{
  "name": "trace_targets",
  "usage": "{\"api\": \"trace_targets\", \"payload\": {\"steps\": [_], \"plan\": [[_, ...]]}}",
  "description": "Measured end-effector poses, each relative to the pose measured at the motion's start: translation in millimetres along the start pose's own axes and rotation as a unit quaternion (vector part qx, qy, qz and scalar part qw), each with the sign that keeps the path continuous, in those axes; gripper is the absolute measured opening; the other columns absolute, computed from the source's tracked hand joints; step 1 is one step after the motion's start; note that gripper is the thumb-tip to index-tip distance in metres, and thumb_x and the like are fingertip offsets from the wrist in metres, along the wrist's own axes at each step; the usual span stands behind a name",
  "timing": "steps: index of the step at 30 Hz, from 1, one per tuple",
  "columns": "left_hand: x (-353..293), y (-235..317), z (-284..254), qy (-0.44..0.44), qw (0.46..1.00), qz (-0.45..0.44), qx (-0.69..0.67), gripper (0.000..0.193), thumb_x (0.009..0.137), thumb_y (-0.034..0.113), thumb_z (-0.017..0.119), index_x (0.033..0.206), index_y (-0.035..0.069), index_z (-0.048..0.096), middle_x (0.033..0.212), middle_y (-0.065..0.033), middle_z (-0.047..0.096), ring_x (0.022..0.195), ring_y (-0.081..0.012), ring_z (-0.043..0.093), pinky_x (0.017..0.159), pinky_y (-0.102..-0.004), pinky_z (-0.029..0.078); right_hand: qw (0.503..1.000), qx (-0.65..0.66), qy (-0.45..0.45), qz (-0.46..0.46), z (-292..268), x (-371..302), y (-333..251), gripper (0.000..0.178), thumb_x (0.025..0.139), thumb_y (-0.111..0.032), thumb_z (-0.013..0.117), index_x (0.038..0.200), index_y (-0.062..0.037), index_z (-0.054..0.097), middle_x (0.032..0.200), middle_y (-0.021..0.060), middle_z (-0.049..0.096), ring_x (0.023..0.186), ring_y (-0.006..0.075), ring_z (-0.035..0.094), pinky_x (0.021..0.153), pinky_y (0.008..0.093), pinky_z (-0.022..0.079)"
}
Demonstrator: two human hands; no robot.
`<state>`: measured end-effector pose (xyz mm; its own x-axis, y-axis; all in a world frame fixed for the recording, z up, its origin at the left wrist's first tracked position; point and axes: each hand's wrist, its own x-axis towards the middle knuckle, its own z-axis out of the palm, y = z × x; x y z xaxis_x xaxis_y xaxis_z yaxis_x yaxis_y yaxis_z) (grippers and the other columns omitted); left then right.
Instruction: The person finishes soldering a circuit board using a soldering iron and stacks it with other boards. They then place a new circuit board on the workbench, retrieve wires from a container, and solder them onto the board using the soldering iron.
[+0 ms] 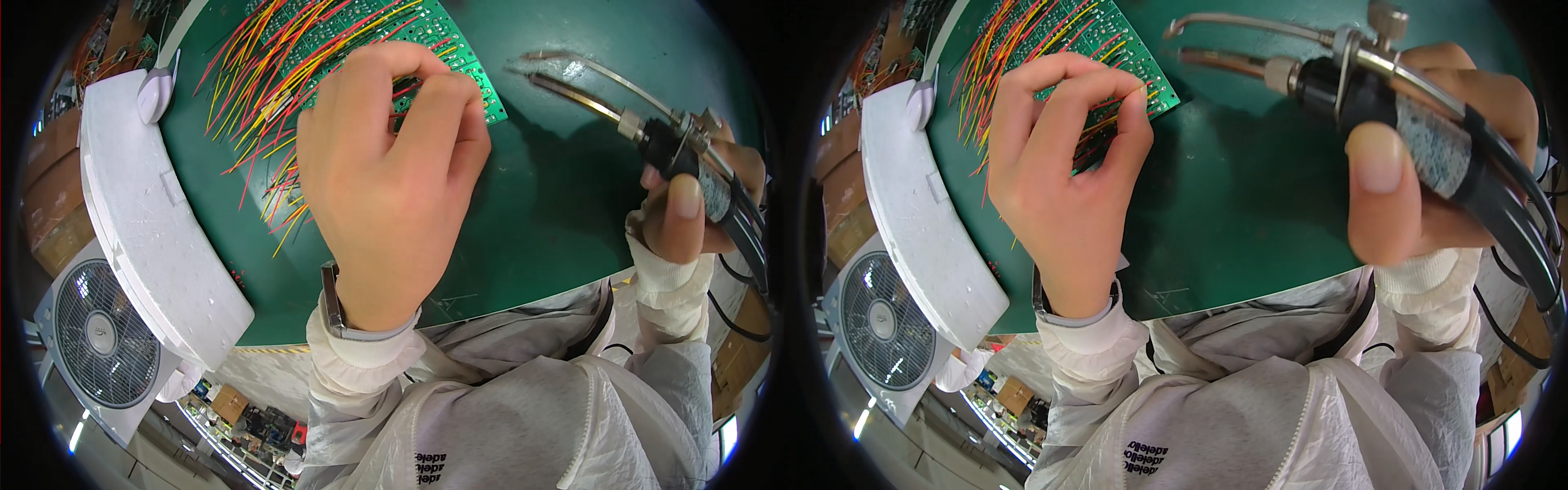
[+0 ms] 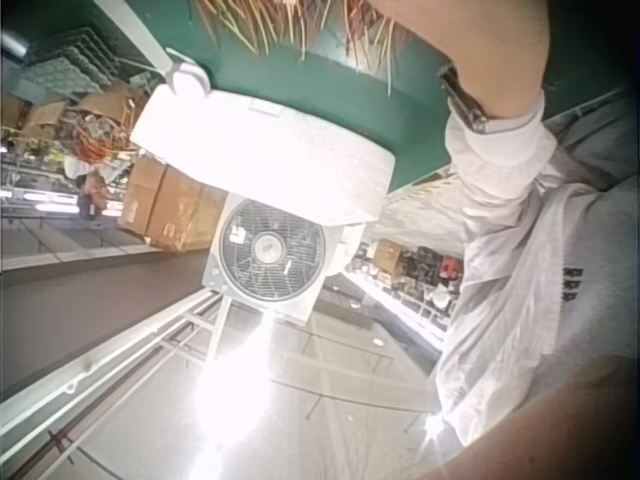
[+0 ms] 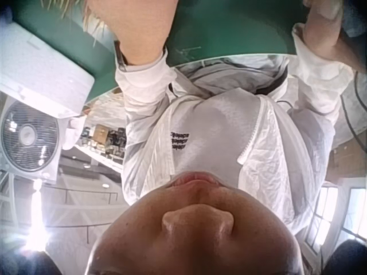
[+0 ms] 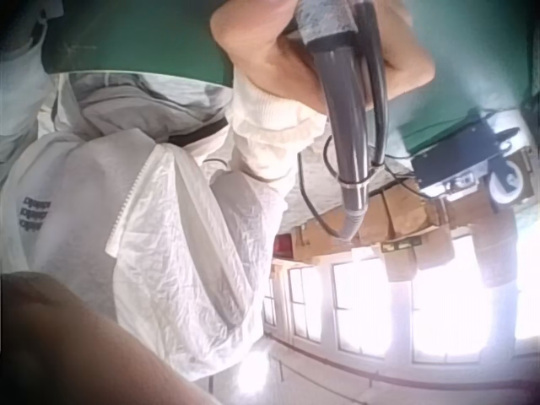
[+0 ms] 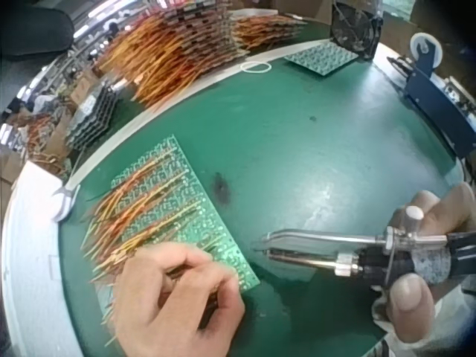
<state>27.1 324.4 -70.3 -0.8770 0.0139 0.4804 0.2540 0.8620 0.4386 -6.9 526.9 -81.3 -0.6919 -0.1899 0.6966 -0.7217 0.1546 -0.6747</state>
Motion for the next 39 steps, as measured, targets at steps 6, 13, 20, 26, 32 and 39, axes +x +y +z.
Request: {"api": "trace_targets", "payload": {"steps": [6, 13, 20, 26, 32, 39], "plan": [[1, 1, -3, -0.004, 0.997, 0.044, 0.06, 0.018, 0.058, 0.0, 0.067, 0.072, 0.008, 0.059, 0.078, -0.0004, 0.054, 0.065, -0.0164, 0.049, 0.059, -0.0282, 0.038, 0.995, -0.077, 0.056, 0.031, 16, 9, -1, 0.019, 0.076, -0.009, 0.056, 0.085, 0.0042, 0.045, 0.061, 0.0108, 0.052, 0.05, 0.0127, 0.046, 0.048, 0.0223, 0.038], [-3, 11, -13, 0.042, 0.992, 0.048, 0.109, 0.015, 0.064, 0.002, 0.064, 0.078, 0.009, 0.059, 0.079, -0.0014, 0.054, 0.065, -0.0162, 0.048, 0.06, -0.0294, 0.038, 0.983, -0.007, 0.152, 0.108, 24, 6, 5, 0.025, 0.069, -0.008, 0.066, 0.082, 0.0016, 0.048, 0.07, 0.0058, 0.055, 0.06, 0.0091, 0.05, 0.055, 0.0212, 0.042], [-64, 40, -30, -0.083, 0.853, -0.339, -0.389, 0.03, 0.085, 0.009, 0.048, 0.11, -0.007, 0.042, 0.096, -0.0122, 0.054, 0.085, -0.0159, 0.055, 0.075, -0.0233, 0.045, 0.974, 0.004, 0.192, 0.121, 23, 11, 5, 0.023, 0.07, -0.01, 0.065, 0.08, 0.0004, 0.046, 0.067, 0.0043, 0.053, 0.057, 0.0081, 0.049, 0.052, 0.0206, 0.041], [-63, 29, -23, 0.092, 0.664, -0.365, -0.646, 0.039, 0.084, 0.004, 0.046, 0.114, -0.013, 0.029, 0.111, -0.023, 0.043, 0.105, -0.0297, 0.047, 0.093, -0.0336, 0.038, 0.963, 0.005, 0.234, 0.136, 23, 8, 8, 0.023, 0.069, -0.009, 0.065, 0.08, -0.0004, 0.048, 0.068, 0.0035, 0.053, 0.057, 0.0083, 0.05, 0.052, 0.0207, 0.042], [-54, 10, -2, 0.208, 0.669, -0.322, -0.637, 0.016, 0.083, 0.009, 0.052, 0.092, -0.004, 0.05, 0.101, -0.0113, 0.053, 0.1, -0.024, 0.05, 0.091, -0.0321, 0.04, 0.948, 0.031, 0.28, 0.147, 26, 4, 10, 0.021, 0.069, -0.006, 0.064, 0.081, -0.0009, 0.047, 0.07, 0.0038, 0.053, 0.057, 0.0076, 0.05, 0.053, 0.0205, 0.042], [-37, -8, -5, 0.24, 0.621, -0.271, -0.695, 0.013, 0.082, 0.004, 0.051, 0.092, -0.004, 0.049, 0.097, -0.0093, 0.052, 0.095, -0.0181, 0.05, 0.093, -0.0307, 0.037, 0.909, 0.149, 0.334, 0.199, 22, 5, 18, 0.018, 0.071, -0.003, 0.061, 0.081, -0.0011, 0.046, 0.072, 0.0043, 0.054, 0.059, 0.007, 0.05, 0.054, 0.0196, 0.042]]}}
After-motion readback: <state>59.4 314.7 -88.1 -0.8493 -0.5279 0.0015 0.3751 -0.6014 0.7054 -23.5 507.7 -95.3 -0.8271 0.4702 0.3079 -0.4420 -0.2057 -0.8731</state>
